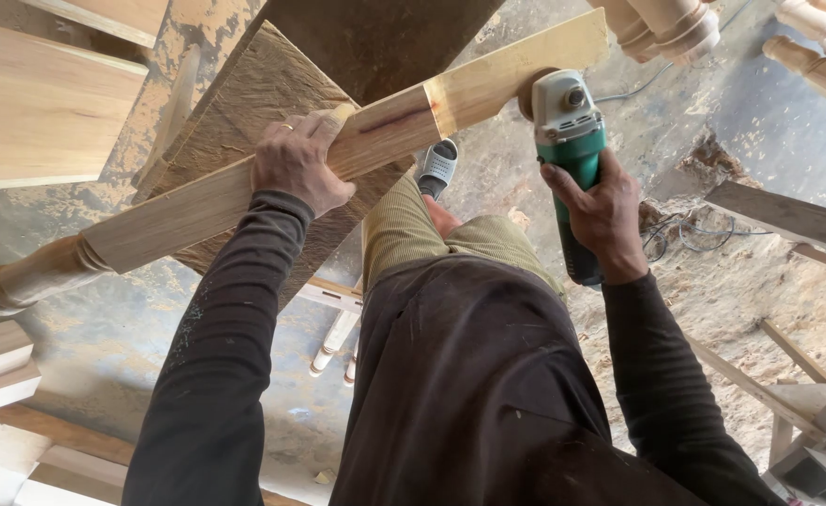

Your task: Using an angle grinder to smooth and shape wooden furniture components.

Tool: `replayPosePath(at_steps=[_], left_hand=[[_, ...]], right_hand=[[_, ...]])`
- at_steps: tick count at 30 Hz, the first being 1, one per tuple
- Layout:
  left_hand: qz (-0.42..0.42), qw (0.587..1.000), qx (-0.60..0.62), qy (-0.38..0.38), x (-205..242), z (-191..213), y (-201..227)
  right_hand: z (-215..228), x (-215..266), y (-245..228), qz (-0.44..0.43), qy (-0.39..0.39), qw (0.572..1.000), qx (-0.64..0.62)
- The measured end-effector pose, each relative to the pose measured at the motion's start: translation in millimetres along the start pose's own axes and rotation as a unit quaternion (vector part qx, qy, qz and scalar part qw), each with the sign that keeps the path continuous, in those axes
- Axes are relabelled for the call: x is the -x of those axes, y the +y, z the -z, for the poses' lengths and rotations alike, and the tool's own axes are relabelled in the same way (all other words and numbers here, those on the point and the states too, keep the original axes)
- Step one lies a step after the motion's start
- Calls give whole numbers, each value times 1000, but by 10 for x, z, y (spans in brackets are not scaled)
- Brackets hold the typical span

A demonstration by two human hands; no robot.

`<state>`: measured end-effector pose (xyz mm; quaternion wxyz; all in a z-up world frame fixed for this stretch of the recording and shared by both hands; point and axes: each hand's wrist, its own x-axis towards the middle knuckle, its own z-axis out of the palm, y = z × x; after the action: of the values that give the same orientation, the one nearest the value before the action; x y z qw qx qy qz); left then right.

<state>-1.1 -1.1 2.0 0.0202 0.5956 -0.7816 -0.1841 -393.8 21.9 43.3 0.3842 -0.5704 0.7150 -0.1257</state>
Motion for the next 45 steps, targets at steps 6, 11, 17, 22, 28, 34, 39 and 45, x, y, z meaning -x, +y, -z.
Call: replayPosePath(at_steps=[6,11,17,22,28,34,39,45], left_hand=[[17,1000,4,-26,-3,4,6],[4,1000,11,2,0,11,2],[-2,1000,13,9,3,15,11],[4,1000,12,-9,-3,1,9],[-2,1000,-8,-3,-9,-57,-20],[7,1000,3,-9,7,16,7],[2,1000,29,7,-1,58,32],[-5,1000,21,10,-8,13,-3]], right_hand=[[-181,-35,-314,57,-66,993,-75],[-186,-64,-471,71,-75,993,-57],[-88,-122,-236,7,-25,998,-63],[-138,-156,-252,37,-48,993,-102],[-189,-135,-535,75,-75,994,-18],[-100,-243,-273,46,-78,994,-61],[-36,-263,-338,9,-15,996,-82],[-215,-238,-464,17,-114,991,-73]])
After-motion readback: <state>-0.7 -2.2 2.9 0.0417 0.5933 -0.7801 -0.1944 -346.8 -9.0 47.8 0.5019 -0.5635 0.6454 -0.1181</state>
